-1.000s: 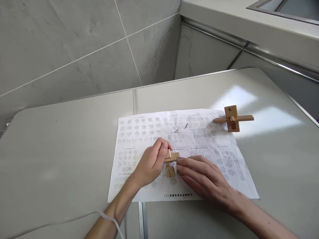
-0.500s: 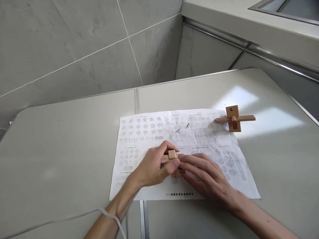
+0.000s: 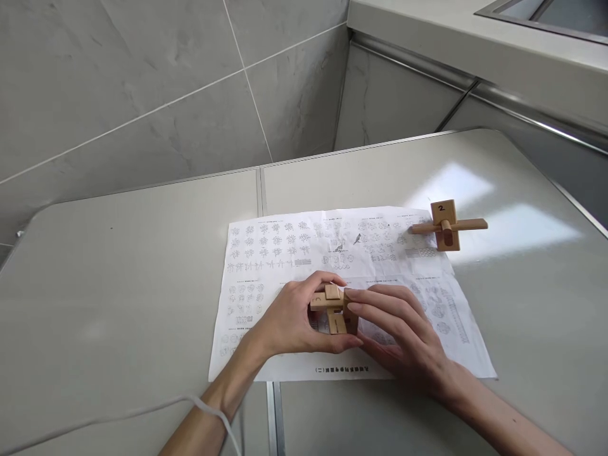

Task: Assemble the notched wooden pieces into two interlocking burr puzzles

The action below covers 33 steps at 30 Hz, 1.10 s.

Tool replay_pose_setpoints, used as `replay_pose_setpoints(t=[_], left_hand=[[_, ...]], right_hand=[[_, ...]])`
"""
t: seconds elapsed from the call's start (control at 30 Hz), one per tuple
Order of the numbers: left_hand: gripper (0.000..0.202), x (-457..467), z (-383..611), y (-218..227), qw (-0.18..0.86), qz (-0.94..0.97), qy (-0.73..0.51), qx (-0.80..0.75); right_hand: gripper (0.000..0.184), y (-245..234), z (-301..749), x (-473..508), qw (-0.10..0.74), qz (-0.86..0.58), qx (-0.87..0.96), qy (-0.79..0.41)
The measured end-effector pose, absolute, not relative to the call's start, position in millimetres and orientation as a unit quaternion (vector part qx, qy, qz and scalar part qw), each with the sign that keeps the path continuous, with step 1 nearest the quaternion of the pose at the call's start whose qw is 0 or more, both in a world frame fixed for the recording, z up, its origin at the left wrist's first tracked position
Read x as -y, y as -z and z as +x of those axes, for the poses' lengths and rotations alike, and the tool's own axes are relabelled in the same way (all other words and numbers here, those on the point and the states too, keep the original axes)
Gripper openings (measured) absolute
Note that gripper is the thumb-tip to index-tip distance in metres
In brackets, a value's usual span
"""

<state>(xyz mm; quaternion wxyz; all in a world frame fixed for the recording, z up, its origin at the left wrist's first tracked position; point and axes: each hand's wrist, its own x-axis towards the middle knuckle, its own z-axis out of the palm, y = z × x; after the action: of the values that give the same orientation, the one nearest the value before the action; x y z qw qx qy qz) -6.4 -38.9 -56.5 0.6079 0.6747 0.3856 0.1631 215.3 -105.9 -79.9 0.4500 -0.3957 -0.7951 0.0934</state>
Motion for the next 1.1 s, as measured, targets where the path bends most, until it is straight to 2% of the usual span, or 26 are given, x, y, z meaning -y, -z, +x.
replay_pose_setpoints(t=[0.53,0.83,1.1], left_hand=[[0.061,35.7,-10.5,57.0,0.64,0.661,-0.159,-0.358],[0.064,35.2,-9.6,56.2,0.624,0.679,-0.153,-0.356],[0.069,36.6,-8.6,57.5,0.611,0.684,-0.158,-0.366]], right_hand=[[0.056,76.0,214.2,107.3,0.482,-0.36,0.783,-0.157],[0.05,73.9,213.3,106.5,0.48,-0.355,0.791,-0.138],[0.053,77.0,215.1,107.3,0.477,-0.358,0.792,-0.13]])
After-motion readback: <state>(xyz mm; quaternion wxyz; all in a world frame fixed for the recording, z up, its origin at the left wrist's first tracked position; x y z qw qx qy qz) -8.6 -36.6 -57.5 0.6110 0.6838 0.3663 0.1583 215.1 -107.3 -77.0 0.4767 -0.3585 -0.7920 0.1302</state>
